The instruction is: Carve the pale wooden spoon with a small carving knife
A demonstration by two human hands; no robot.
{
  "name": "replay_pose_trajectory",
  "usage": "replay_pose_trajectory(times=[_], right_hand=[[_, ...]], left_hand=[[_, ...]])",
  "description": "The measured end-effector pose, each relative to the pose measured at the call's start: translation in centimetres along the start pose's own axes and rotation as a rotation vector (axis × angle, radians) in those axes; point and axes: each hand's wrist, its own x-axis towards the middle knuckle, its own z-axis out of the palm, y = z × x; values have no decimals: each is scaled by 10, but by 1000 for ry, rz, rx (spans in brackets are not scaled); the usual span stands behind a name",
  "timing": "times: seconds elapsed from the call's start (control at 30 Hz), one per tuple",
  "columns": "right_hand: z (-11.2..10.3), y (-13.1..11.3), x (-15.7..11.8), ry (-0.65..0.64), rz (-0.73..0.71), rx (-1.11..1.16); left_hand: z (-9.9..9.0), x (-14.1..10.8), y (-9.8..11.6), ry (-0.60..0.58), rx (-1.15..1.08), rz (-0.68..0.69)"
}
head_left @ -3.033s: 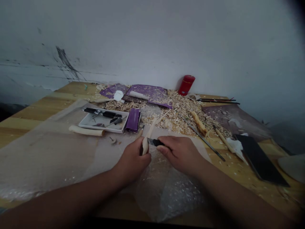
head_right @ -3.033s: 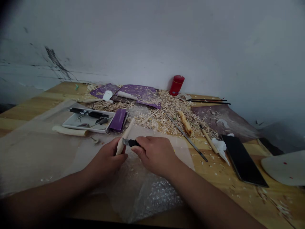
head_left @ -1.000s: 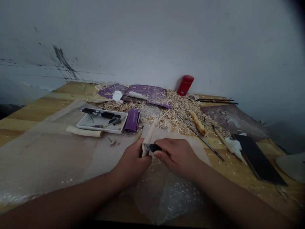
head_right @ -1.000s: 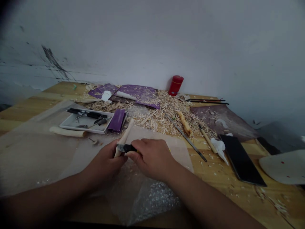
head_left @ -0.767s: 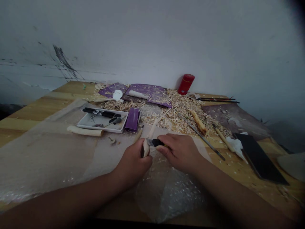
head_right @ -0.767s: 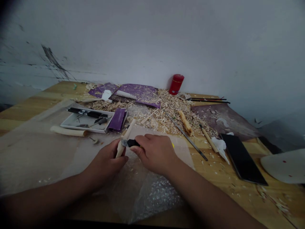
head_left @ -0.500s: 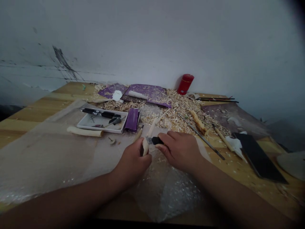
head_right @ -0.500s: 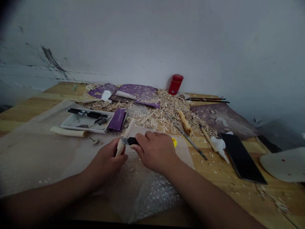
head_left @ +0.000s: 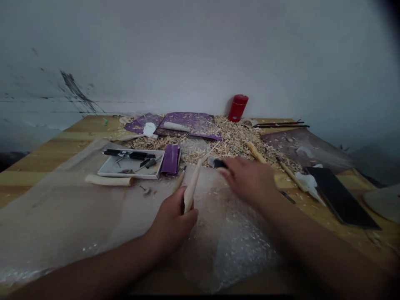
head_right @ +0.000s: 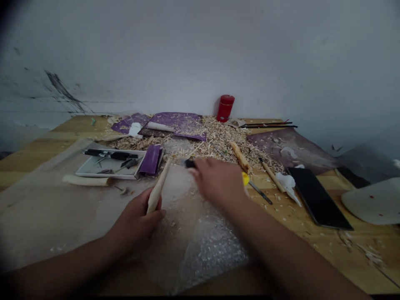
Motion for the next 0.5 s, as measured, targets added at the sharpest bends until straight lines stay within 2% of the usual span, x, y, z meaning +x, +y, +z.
replay_pose_trajectory(times=[0.07,0.17,0.3,0.5], right_hand=[[-3,15,3,56,73,66],[-4,22,4,97,40,253],[1,9,2,-5,-33,376],[5,-10,-2,-91,-128,304]], left_hand=[[0,-1,1,-30,-47,-28],[0,0,2,-65,-147,-90],[1,2,2,-85,-208,-131],[2,2,1,-78,-141,-65]])
